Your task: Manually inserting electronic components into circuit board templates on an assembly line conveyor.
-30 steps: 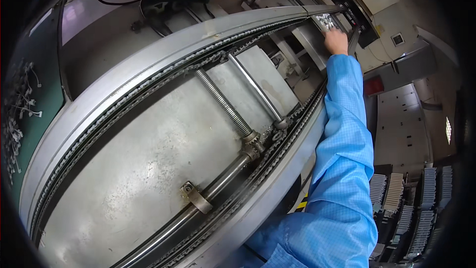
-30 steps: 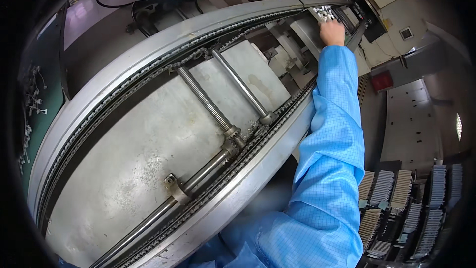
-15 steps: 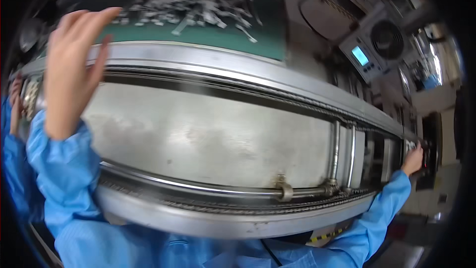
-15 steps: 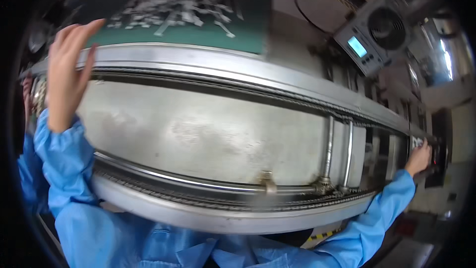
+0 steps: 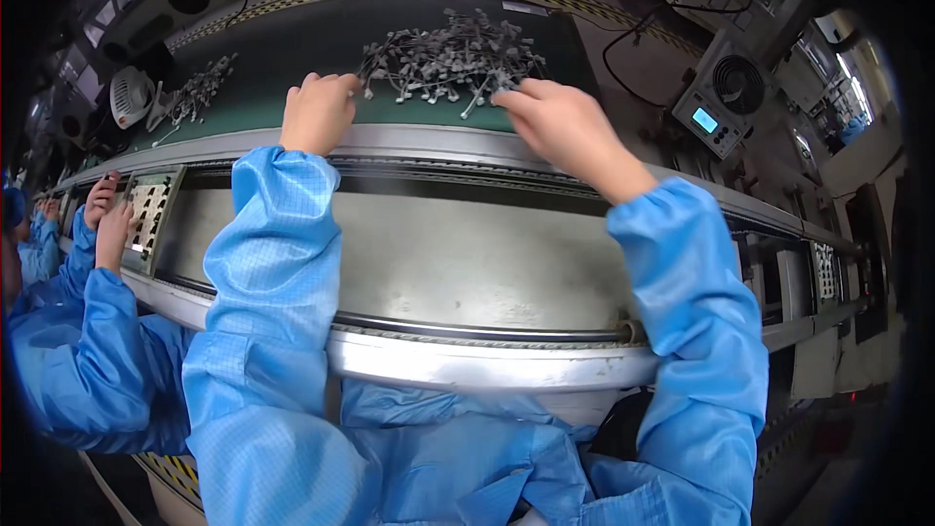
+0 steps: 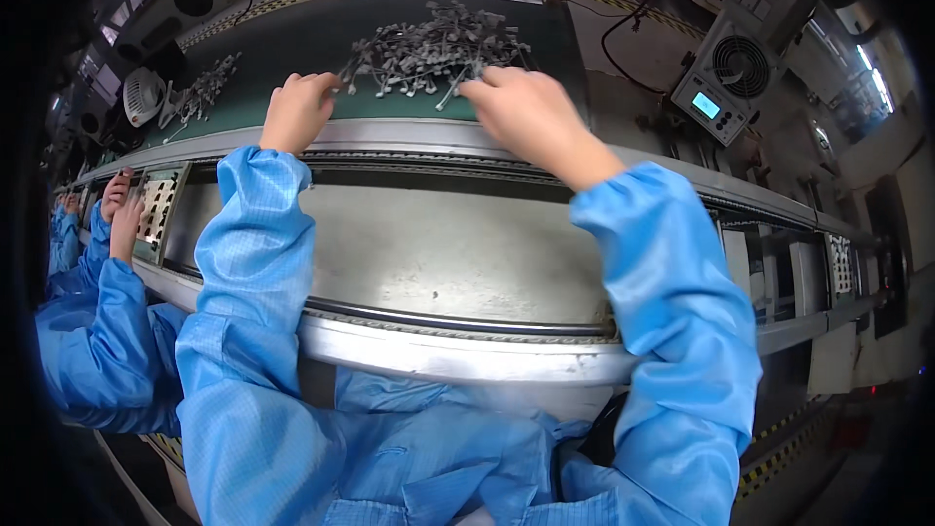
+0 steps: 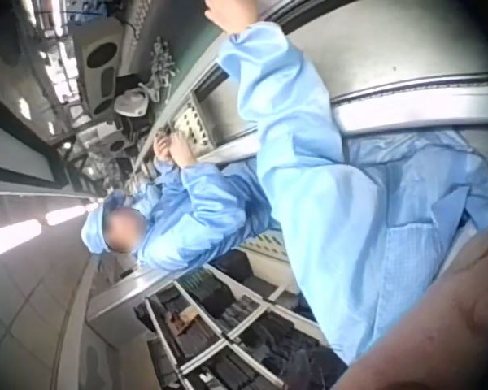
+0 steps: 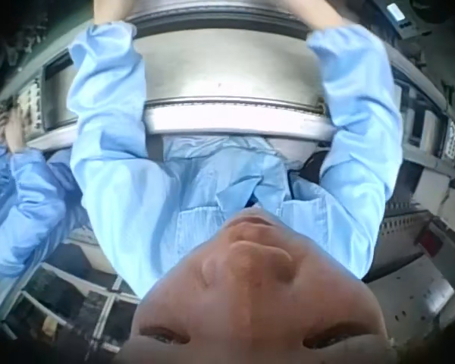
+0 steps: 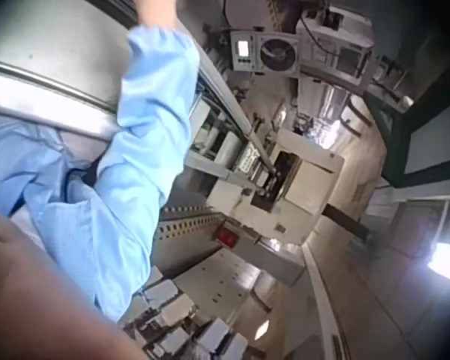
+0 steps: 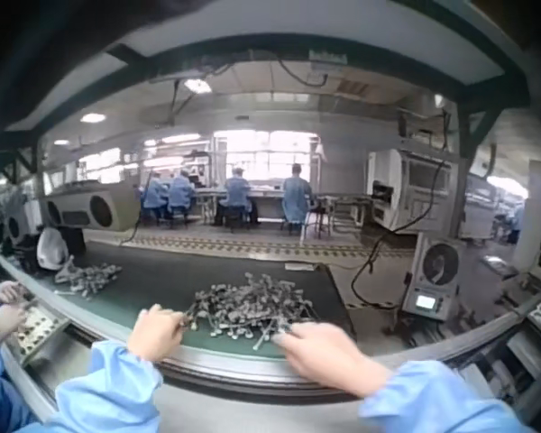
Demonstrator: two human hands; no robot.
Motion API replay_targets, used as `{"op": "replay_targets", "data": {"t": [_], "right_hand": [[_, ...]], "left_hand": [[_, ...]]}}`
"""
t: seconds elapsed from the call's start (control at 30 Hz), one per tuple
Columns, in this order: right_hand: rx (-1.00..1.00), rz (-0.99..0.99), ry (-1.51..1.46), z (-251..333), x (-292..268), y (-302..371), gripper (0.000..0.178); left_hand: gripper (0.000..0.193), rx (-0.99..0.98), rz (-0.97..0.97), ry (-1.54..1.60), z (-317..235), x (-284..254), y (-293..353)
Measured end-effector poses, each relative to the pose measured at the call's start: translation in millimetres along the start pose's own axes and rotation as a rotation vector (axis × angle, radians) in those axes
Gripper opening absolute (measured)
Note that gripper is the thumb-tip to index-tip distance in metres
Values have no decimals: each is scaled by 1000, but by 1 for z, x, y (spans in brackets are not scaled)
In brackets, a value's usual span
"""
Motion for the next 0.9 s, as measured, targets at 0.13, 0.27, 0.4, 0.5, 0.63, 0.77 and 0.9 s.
{"op": "replay_targets", "data": {"t": [0.13,0.27,0.4,0.5,0.63,0.77,0.9], "right_hand": [[15,69,29,29,44,-31,15],[57,298,138,25,67,-31,11],[59,323,-16,28,62,-28,10],[57,283,33,35,58,-33,11],[176,137,-180,20,48,-43,13],[575,-45,-713,-33,18,-52,19],[840,-151,-1133,-64,-4,-52,27]], "left_hand": [[28,8,-61,-29,13,3,-4],[30,115,-14,-9,14,32,-14],[33,65,-42,-31,28,20,-25],[38,8,-54,113,55,19,-30],[37,109,56,273,48,28,-29],[30,229,73,119,25,45,-34],[17,301,-50,132,20,41,-37]]}}
Point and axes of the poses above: each hand's wrist, its own y-axis away from the middle knuckle, its own x-axis out of the palm, z = x × y, the point moved 6 cm from there along -y, towards the middle knuckle, and after that the axes turned 12 degrees about y, right-handed, at the moved point
